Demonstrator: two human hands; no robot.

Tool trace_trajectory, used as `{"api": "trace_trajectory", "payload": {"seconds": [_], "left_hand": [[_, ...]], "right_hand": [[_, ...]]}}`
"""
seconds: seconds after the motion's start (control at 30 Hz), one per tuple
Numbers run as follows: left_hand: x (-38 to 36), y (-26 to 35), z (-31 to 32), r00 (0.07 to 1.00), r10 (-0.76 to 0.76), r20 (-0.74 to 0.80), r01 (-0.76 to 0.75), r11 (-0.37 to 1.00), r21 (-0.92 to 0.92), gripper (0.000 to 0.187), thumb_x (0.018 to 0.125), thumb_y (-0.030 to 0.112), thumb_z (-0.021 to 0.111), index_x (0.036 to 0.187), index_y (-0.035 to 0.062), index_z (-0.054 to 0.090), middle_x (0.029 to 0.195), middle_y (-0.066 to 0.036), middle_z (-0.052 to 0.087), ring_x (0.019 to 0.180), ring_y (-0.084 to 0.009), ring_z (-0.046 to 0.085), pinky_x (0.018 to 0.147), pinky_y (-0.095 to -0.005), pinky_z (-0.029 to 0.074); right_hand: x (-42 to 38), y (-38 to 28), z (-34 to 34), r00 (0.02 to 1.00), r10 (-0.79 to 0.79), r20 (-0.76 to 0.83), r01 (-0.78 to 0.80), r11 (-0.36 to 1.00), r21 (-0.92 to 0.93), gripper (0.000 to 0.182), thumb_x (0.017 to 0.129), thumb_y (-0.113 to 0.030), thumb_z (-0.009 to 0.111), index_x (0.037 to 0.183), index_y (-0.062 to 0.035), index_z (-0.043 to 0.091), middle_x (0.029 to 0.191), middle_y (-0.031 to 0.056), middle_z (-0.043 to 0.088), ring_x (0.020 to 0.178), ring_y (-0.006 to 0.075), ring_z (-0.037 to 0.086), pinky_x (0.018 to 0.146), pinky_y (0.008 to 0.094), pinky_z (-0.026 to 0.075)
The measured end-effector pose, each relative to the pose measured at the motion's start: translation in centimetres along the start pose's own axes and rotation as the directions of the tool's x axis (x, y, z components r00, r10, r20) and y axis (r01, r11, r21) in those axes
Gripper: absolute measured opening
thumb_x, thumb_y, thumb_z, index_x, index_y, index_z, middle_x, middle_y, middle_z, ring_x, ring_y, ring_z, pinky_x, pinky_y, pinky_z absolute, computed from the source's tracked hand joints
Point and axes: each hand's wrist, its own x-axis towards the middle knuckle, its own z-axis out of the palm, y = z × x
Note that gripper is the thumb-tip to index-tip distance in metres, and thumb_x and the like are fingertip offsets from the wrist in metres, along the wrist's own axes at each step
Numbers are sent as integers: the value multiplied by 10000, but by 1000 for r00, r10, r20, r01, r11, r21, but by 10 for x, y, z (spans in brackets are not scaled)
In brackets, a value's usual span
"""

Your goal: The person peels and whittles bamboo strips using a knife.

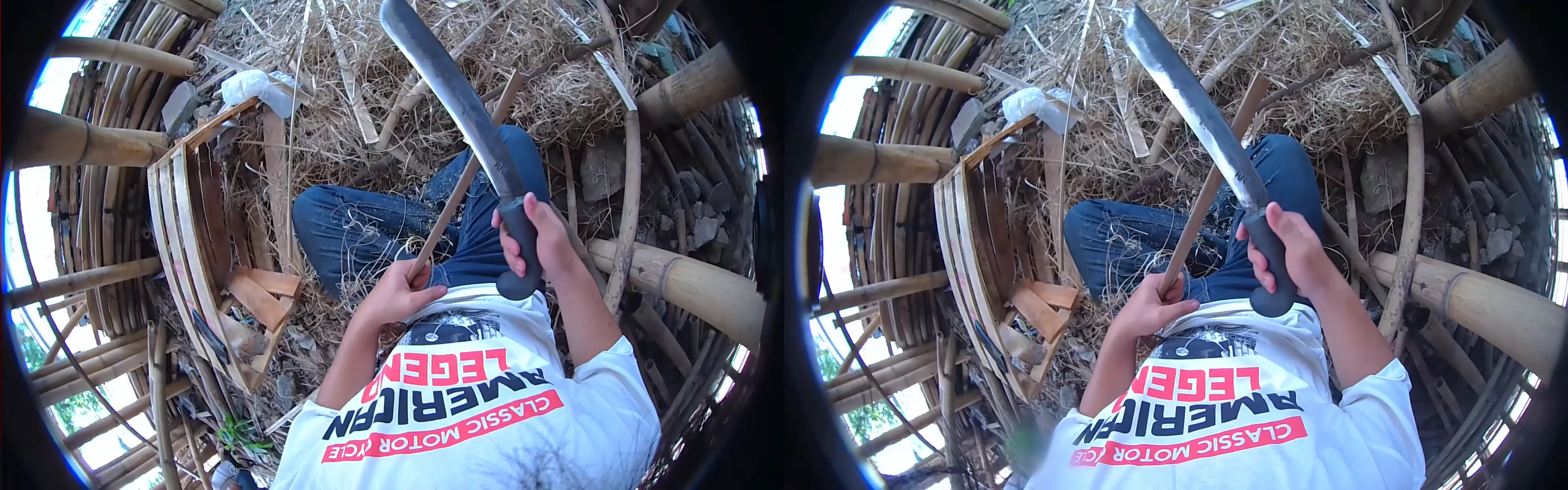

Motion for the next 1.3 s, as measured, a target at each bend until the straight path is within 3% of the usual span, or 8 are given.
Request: {"api": "trace_trajectory", "payload": {"seconds": [0.2,0.33,0.53,0.67,0.8,1.0,1.2,1.3], "left_hand": [[3,-11,-1,997,59,57,-58,998,-5,451,777,121,767,666,106,330,635,78,299,605,-53,284,529,-256,259],[1,-2,-2,998,-9,58,10,1000,-23,456,769,119,769,671,107,324,636,74,287,602,-63,275,531,-257,257],[6,-4,-7,999,20,46,-21,1000,9,459,770,123,765,662,104,319,629,69,286,597,-67,271,525,-261,253],[3,4,-3,1000,5,21,-5,1000,1,471,758,141,773,653,105,315,619,66,279,594,-70,269,521,-272,250],[13,5,-6,1000,18,25,-19,999,31,471,755,136,774,648,105,315,616,67,281,590,-71,275,519,-273,253],[11,13,-5,998,-5,58,4,1000,15,465,742,130,783,652,102,328,624,67,294,591,-66,280,519,-272,259],[10,10,-2,1000,3,20,-4,998,64,443,739,134,779,658,92,346,610,59,300,575,-72,284,515,-270,260],[11,17,-4,999,-5,49,2,998,68,446,730,169,790,661,89,357,616,54,316,581,-75,308,515,-277,273]], "right_hand": [[-10,-2,-7,995,69,-66,-72,996,-52,672,958,-605,391,975,50,539,612,60,527,410,119,501,375,244,398],[-2,-1,-8,996,18,-85,-1,980,197,698,950,-635,364,957,42,534,594,57,505,398,121,489,369,248,401],[-8,1,-4,996,85,-27,-87,990,-110,677,966,-604,359,962,50,533,586,61,507,397,128,499,369,246,404],[-3,11,1,994,94,-55,-83,982,172,672,973,-599,343,971,47,529,587,59,511,400,125,498,378,243,403],[-8,18,6,971,231,58,-230,973,-21,647,976,-576,369,975,48,538,594,66,529,406,128,502,386,242,411],[-4,20,7,996,88,-4,-88,994,69,653,986,-568,348,976,58,533,590,62,522,407,121,499,390,232,405],[-7,8,-1,994,101,-46,-105,988,-115,649,985,-566,355,958,55,540,589,64,520,399,122,499,387,241,409],[-5,15,2,991,132,-31,-129,986,102,645,981,-573,360,959,47,539,588,61,521,396,122,499,381,245,409]]}}
